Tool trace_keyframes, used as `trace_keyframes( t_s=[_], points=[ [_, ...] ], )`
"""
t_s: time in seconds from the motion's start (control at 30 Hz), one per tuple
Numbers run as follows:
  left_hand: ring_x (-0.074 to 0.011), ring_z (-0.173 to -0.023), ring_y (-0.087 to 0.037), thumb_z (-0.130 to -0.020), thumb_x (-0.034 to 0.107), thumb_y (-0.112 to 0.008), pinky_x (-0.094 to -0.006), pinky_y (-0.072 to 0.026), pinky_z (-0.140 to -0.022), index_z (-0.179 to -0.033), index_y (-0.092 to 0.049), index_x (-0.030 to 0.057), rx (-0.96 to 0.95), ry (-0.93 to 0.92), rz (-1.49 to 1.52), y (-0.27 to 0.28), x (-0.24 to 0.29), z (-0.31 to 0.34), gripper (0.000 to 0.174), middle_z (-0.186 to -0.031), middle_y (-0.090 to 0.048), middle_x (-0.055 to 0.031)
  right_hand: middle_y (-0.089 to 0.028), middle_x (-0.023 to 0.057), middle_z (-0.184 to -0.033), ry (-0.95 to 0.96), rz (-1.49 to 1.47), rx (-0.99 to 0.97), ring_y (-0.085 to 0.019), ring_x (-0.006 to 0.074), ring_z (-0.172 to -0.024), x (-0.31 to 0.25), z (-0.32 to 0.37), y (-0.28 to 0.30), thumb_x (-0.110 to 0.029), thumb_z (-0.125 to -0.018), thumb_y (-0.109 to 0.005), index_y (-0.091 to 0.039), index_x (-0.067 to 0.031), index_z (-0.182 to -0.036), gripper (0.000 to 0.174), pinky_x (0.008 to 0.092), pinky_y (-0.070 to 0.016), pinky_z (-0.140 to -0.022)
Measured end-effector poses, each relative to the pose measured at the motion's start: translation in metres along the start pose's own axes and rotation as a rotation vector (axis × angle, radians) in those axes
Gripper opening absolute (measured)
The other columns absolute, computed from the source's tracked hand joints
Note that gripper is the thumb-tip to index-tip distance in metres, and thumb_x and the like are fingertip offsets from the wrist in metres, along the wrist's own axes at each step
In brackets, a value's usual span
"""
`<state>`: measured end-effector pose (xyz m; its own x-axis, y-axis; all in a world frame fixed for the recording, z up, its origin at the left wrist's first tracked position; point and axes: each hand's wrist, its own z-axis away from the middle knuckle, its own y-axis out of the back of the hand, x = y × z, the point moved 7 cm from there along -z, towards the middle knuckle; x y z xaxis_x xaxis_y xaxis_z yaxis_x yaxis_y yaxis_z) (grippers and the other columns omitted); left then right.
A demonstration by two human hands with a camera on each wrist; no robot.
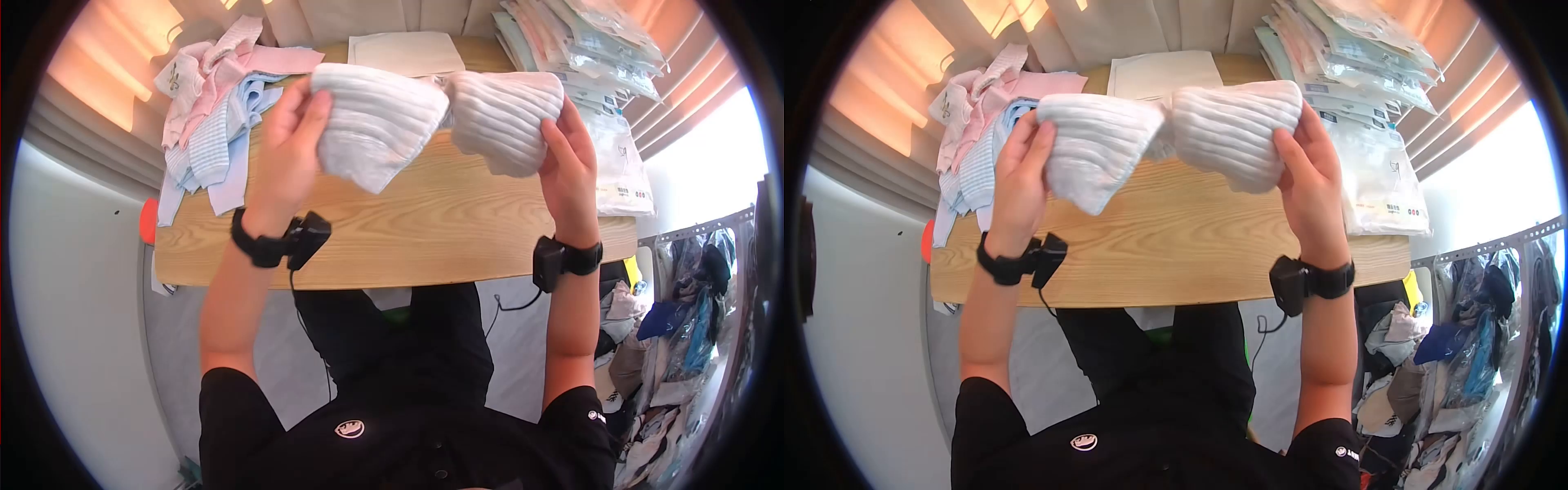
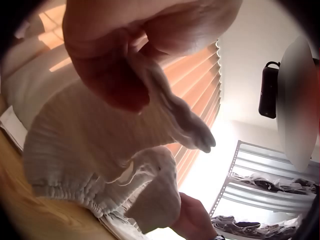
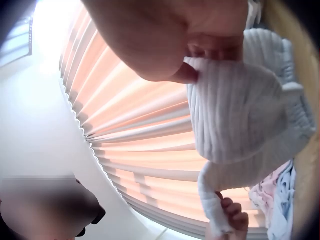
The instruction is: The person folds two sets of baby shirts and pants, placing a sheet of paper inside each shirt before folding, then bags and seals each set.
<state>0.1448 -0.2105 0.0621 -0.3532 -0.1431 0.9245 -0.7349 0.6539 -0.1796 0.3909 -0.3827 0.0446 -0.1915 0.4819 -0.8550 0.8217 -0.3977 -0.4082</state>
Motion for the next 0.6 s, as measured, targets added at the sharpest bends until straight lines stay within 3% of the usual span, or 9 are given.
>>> trace_keyframes(
  t_s=[0.13, 0.23, 0.27, 0.37, 0.4, 0.5, 0.53, 0.57, 0.6],
  points=[
    [-0.011, -0.093, -0.066, -0.098, 0.021, -0.059, -0.0271, -0.0547, -0.078, -0.126, -0.049, 0.0027, 0.031, 0.407, -0.086, 0.023, -0.037, 0.049, 0.035, -0.106, -0.067, -0.0079, -0.06, 0.0146, -0.125, -0.205, 0.279, 0.062, -0.061, 0.0157, -0.108, 0.023, 0.04, 0.035, -0.002, -0.096, -0.052, -0.026, -0.0025, -0.149, 0.059, 0.0279, -0.0499, -0.09],
    [-0.0133, -0.093, -0.067, -0.098, 0.019, -0.06, -0.0287, -0.0556, -0.078, -0.131, -0.044, 0.0026, 0.016, 0.714, 0.018, 0.024, -0.073, 0.108, 0.041, -0.107, -0.067, -0.0093, -0.06, 0.0154, -0.125, -0.577, 0.229, 0.097, -0.062, 0.0167, -0.106, 0.059, 0.094, 0.052, -0.002, -0.095, -0.053, -0.026, -0.0041, -0.15, 0.061, 0.0292, -0.0509, -0.089],
    [-0.0136, -0.094, -0.067, -0.097, 0.019, -0.06, -0.029, -0.0556, -0.079, -0.132, -0.042, 0.0025, 0.02, 0.807, 0.072, 0.021, -0.08, 0.122, 0.042, -0.108, -0.067, -0.0094, -0.06, 0.0152, -0.125, -0.625, 0.161, 0.097, -0.062, 0.0168, -0.106, 0.062, 0.109, 0.052, -0.002, -0.095, -0.054, -0.026, -0.0041, -0.15, 0.062, 0.0291, -0.0515, -0.088],
    [-0.0133, -0.097, -0.065, -0.097, 0.022, -0.06, -0.0298, -0.0529, -0.088, -0.128, -0.046, 0.0004, 0.028, 0.866, 0.166, 0.013, -0.068, 0.131, 0.041, -0.115, -0.063, -0.0085, -0.058, 0.015, -0.128, -0.7, -0.061, 0.153, -0.064, 0.0174, -0.104, 0.062, 0.126, 0.043, -0.004, -0.094, -0.055, -0.024, -0.0044, -0.15, 0.064, 0.0286, -0.0535, -0.084],
    [-0.0156, -0.094, -0.067, -0.099, 0.022, -0.056, -0.0302, -0.0573, -0.078, -0.134, -0.04, 0.003, 0.069, 0.854, 0.236, 0.014, -0.07, 0.126, 0.043, -0.113, -0.065, -0.0115, -0.057, 0.0151, -0.129, -0.678, -0.146, 0.214, -0.064, 0.0178, -0.103, 0.054, 0.119, 0.031, -0.004, -0.094, -0.055, -0.022, -0.0045, -0.151, 0.065, 0.0283, -0.0541, -0.082],
    [-0.0174, -0.093, -0.068, -0.102, 0.031, -0.05, -0.0288, -0.0585, -0.071, -0.136, -0.04, 0.0049, 0.006, 0.847, 0.754, 0.02, -0.071, 0.102, 0.044, -0.114, -0.065, -0.014, -0.055, 0.0169, -0.131, -0.607, -0.35, 0.271, -0.064, 0.0208, -0.106, 0.055, 0.093, 0.037, -0.007, -0.094, -0.055, -0.025, -0.0042, -0.149, 0.062, 0.0292, -0.0563, -0.076],
    [-0.0179, -0.092, -0.068, -0.102, 0.034, -0.044, -0.0278, -0.0582, -0.063, -0.137, -0.04, 0.0069, -0.078, 0.833, 0.731, 0.023, -0.074, 0.086, 0.044, -0.116, -0.065, -0.016, -0.055, 0.0167, -0.129, -0.583, -0.393, 0.262, -0.063, 0.0214, -0.108, 0.057, 0.082, 0.045, -0.007, -0.094, -0.054, -0.027, -0.0041, -0.148, 0.06, 0.0298, -0.0565, -0.076],
    [-0.0182, -0.092, -0.068, -0.102, 0.033, -0.045, -0.028, -0.0579, -0.064, -0.137, -0.04, 0.0068, -0.061, 0.802, 0.572, 0.026, -0.075, 0.074, 0.044, -0.115, -0.065, -0.0159, -0.056, 0.0165, -0.128, -0.556, -0.438, 0.251, -0.062, 0.022, -0.109, 0.057, 0.074, 0.047, -0.007, -0.094, -0.054, -0.029, -0.0039, -0.146, 0.058, 0.0304, -0.0567, -0.076],
    [-0.0184, -0.091, -0.068, -0.102, 0.032, -0.046, -0.0283, -0.0577, -0.064, -0.137, -0.04, 0.0066, -0.044, 0.763, 0.415, 0.024, -0.073, 0.062, 0.044, -0.115, -0.065, -0.0159, -0.054, 0.0152, -0.128, -0.533, -0.278, 0.286, -0.062, 0.0214, -0.106, 0.051, 0.069, 0.039, -0.007, -0.091, -0.058, -0.034, -0.0042, -0.143, 0.056, 0.0297, -0.0558, -0.074]
  ],
)
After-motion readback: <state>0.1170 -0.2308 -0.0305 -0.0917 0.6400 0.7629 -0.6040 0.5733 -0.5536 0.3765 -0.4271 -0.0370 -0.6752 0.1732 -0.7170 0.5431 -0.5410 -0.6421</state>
